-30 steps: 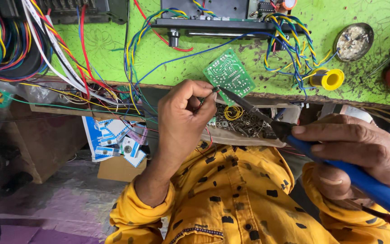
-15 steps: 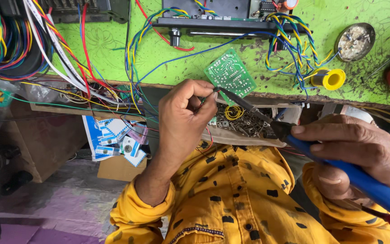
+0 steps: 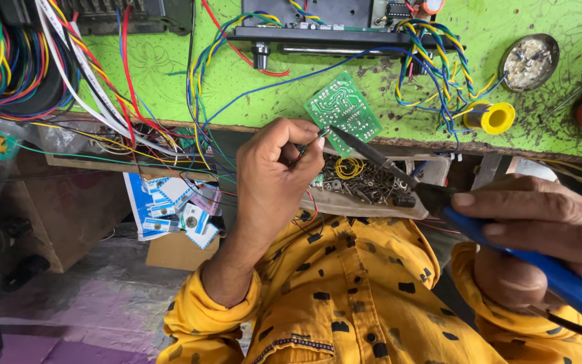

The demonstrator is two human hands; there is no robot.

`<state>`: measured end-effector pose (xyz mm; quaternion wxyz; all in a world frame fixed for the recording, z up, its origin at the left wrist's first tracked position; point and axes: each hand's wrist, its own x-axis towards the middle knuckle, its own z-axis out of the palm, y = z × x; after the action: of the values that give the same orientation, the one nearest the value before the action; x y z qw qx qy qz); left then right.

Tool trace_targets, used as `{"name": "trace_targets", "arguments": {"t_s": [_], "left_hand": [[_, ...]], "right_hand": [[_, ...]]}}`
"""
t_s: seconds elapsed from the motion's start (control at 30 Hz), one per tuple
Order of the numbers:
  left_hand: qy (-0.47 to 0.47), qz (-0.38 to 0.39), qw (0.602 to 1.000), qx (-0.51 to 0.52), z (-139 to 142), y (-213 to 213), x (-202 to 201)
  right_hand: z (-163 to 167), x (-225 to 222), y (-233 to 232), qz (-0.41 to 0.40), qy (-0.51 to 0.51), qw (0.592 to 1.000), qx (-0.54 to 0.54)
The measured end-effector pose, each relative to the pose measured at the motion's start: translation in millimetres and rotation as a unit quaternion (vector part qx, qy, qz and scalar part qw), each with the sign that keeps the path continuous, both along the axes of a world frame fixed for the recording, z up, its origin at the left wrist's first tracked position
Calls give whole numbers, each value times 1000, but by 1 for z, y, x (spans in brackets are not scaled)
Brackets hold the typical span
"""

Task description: The person solders wires to a green circuit board using a soldering iron and solder. They then use pliers to strip and trim wire ends, dip the wire in flux, and continue soldering connections on the board.

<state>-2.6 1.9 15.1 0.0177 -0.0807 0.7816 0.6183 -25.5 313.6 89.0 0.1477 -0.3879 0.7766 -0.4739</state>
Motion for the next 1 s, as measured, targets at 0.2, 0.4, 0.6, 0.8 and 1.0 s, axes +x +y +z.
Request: {"name": "trace_targets", "arguments": {"t_s": [0.2,0.4,0.6,0.8,1.0], "left_hand": [[-3,0,1000,-2,0,0,-1],[-2,0,1000,1,-1,0,-1],[-2,1,1000,-7,-1,0,-1],[-5,5,1000,-2,0,1,-1],[-8,-5,1000,21,-8,-3,3]], "right_hand": [[-9,6,20,16,-6,1000,7],[-23,13,8,-52,13,993,-105],[-10,12,-2,-60,43,996,-55],[-46,46,-9,-225,96,950,-192],[-56,103,16,-461,203,844,-186]]}}
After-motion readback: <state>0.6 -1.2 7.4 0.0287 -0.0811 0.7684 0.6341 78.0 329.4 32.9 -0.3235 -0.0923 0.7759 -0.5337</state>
